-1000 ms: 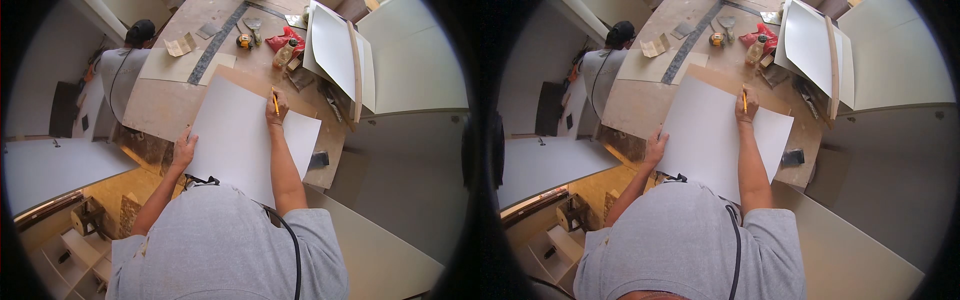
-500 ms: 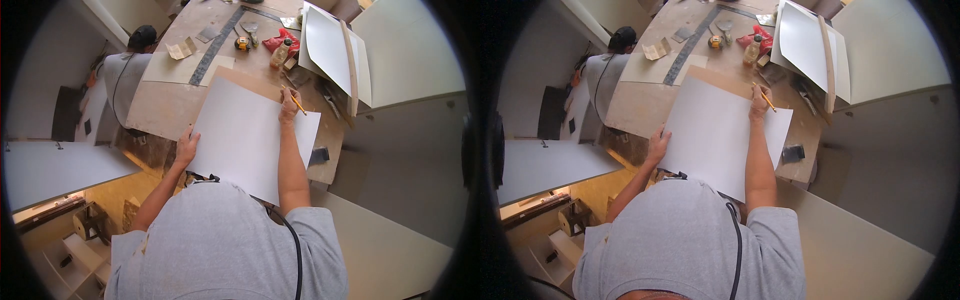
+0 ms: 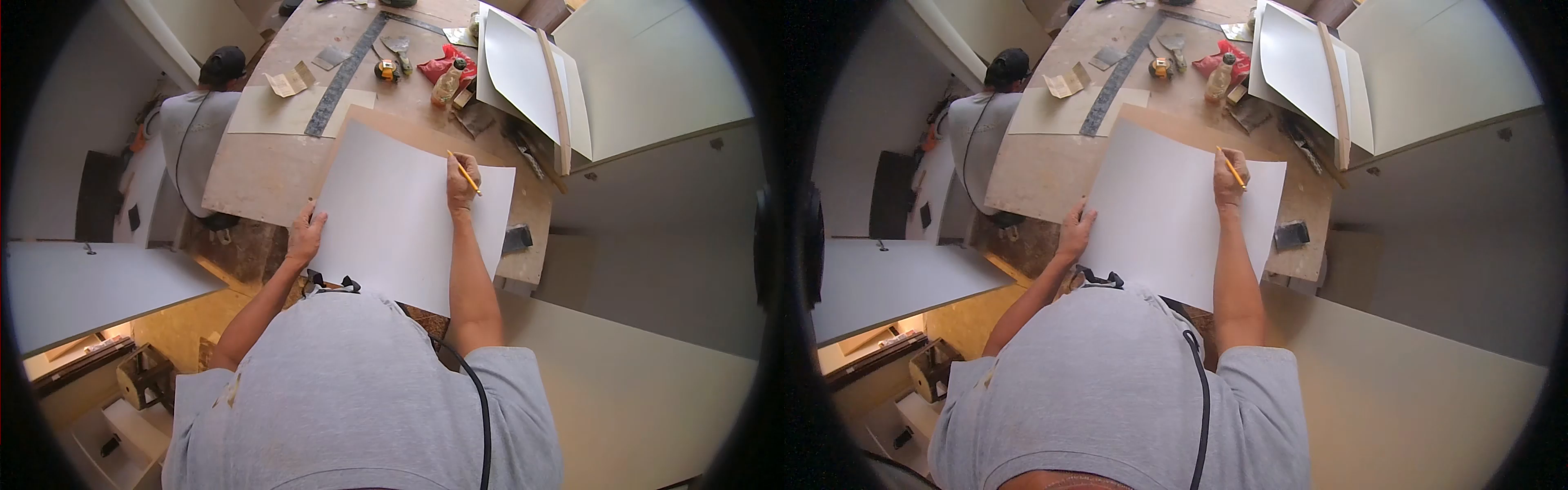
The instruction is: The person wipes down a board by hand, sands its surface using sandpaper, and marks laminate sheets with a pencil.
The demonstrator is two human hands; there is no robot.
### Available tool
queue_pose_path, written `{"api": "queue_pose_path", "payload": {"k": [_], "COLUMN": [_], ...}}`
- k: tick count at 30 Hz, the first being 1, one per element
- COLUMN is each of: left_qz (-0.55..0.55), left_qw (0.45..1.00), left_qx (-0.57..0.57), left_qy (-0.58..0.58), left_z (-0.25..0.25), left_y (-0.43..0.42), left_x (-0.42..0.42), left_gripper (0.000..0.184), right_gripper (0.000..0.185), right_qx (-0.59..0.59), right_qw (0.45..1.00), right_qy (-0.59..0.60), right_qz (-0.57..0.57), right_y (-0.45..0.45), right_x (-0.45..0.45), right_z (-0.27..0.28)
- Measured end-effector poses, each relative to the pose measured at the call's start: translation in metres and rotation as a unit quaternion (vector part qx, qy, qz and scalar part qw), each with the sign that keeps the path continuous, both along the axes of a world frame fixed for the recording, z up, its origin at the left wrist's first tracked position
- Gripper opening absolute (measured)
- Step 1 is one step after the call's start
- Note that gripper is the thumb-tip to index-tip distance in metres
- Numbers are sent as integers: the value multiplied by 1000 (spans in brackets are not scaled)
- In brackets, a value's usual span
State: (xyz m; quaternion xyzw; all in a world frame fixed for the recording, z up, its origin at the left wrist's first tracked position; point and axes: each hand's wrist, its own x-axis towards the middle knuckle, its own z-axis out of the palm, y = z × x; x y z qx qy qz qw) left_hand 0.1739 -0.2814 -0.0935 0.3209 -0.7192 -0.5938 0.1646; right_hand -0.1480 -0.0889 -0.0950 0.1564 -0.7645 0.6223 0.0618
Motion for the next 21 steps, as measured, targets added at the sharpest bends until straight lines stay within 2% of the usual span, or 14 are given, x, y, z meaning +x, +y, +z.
{"api": "queue_pose_path", "payload": {"k": [1, 5, 8, 11, 13, 16, 19, 21], "left_qz": [10, 15, 14, 23, 28, 36, 46, 47], "left_qw": [1000, 999, 1000, 997, 997, 997, 996, 995], "left_qx": [-6, 24, 14, -41, -43, -45, -53, -57], "left_qy": [0, 24, 11, -61, -51, -49, -61, -66], "left_z": [-6, -4, -20, 3, 1, 6, 5, 4], "left_y": [-2, -4, -8, -4, -4, -1, -2, 0], "left_x": [2, 6, 8, 3, 2, 2, 2, 3], "left_gripper": [35, 36, 36, 36, 37, 37, 38, 38], "right_gripper": [13, 16, 16, 16, 15, 14, 13, 13], "right_qx": [52, 89, 81, 43, 62, 118, 126, 135], "right_qw": [998, 996, 995, 996, 996, 984, 989, 983], "right_qy": [23, 19, 24, -25, -8, 130, 66, 111], "right_qz": [-19, 11, 59, 68, 59, 43, 47, 47], "right_y": [-5, -26, -54, -86, -96, -104, -105, -106], "right_x": [-2, -18, -23, -12, -15, -15, -14, -15], "right_z": [-3, 0, 1, -2, -18, -29, -31, -33]}}
